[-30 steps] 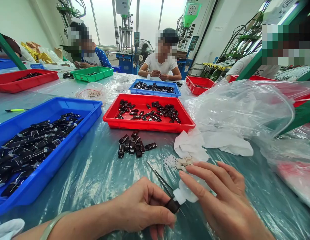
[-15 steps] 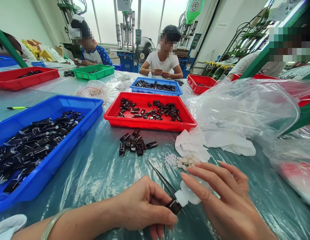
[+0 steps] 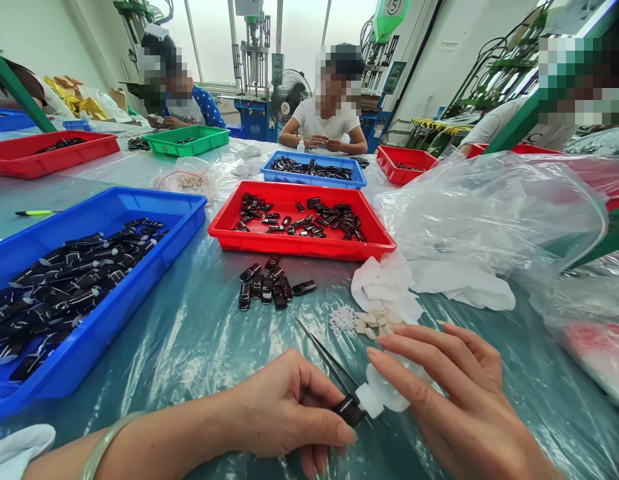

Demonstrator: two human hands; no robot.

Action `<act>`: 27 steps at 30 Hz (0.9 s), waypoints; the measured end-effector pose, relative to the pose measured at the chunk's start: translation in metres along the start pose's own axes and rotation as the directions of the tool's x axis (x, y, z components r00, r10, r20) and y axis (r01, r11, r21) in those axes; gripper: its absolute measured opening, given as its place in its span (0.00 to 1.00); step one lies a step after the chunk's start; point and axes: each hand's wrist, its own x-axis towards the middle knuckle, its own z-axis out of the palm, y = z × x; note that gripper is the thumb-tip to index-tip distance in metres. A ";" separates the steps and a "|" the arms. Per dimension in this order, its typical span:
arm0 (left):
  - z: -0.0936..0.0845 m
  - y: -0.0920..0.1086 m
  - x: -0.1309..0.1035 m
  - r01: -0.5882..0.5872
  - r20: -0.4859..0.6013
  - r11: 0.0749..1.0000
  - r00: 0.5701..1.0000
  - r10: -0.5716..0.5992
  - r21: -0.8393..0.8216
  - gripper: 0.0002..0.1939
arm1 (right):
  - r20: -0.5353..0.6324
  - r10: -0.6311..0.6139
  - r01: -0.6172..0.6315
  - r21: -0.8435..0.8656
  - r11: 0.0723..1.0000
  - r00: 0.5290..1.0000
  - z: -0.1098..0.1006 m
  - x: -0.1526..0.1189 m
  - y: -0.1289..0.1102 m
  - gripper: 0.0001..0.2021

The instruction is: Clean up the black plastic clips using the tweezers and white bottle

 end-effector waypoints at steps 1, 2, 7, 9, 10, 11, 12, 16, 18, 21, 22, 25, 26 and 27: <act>0.000 0.000 0.000 -0.004 0.001 1.000 1.000 0.004 -0.001 0.12 | 0.011 -0.005 0.005 0.002 1.000 1.000 -0.001 0.000 0.000 0.15; 0.000 0.000 0.000 -0.007 0.000 1.000 1.000 0.007 -0.001 0.12 | 0.020 -0.008 0.008 0.005 1.000 1.000 -0.001 0.000 0.000 0.15; 0.001 0.000 -0.001 -0.006 -0.004 1.000 1.000 0.006 -0.014 0.12 | 0.046 -0.005 0.004 0.028 1.000 0.999 -0.002 0.000 0.001 0.15; 0.001 0.000 -0.001 -0.004 -0.002 1.000 1.000 0.004 -0.022 0.12 | 0.049 -0.019 0.017 0.033 0.999 0.999 -0.002 -0.001 0.001 0.15; 0.001 0.000 0.000 -0.002 -0.002 1.000 1.000 0.002 -0.025 0.13 | 0.049 -0.024 0.022 0.034 0.999 0.999 -0.003 -0.001 0.001 0.15; 0.001 0.000 0.000 0.002 -0.001 1.000 1.000 -0.002 -0.025 0.13 | 0.045 -0.026 0.025 0.033 0.999 0.999 -0.003 -0.001 0.001 0.15; 0.001 0.000 0.000 0.008 0.001 1.000 1.000 -0.008 -0.024 0.14 | 0.050 -0.028 0.026 0.031 0.999 0.998 -0.004 -0.002 0.001 0.15; 0.000 0.000 0.001 0.013 0.010 1.000 1.000 -0.013 -0.025 0.15 | 0.110 -0.065 0.066 -0.005 0.998 0.992 -0.009 -0.001 0.001 0.15; 0.001 0.000 0.001 0.008 0.012 1.000 1.000 -0.007 -0.026 0.15 | 0.135 -0.080 0.083 -0.018 0.996 0.988 -0.011 0.000 0.000 0.15; 0.001 0.000 0.001 0.011 0.014 1.000 1.000 -0.011 -0.026 0.15 | 0.134 -0.089 0.095 -0.040 0.995 0.987 -0.012 0.000 0.000 0.15; 0.002 0.001 0.001 0.015 0.014 1.000 1.000 -0.015 -0.024 0.15 | 0.136 -0.091 0.098 -0.047 0.994 0.987 -0.012 -0.001 0.000 0.15; 0.002 0.002 0.000 0.032 0.013 0.999 0.999 -0.032 -0.009 0.16 | 0.151 -0.093 0.103 -0.057 0.993 0.984 -0.012 -0.002 0.000 0.15; 0.002 0.003 0.000 0.036 0.012 0.999 0.999 -0.035 -0.005 0.16 | 0.155 -0.095 0.104 -0.055 0.993 0.983 -0.012 -0.002 0.000 0.15; 0.003 0.003 0.000 0.037 0.012 0.999 0.999 -0.037 -0.002 0.16 | 0.153 -0.096 0.105 -0.052 0.993 0.984 -0.013 -0.002 0.000 0.15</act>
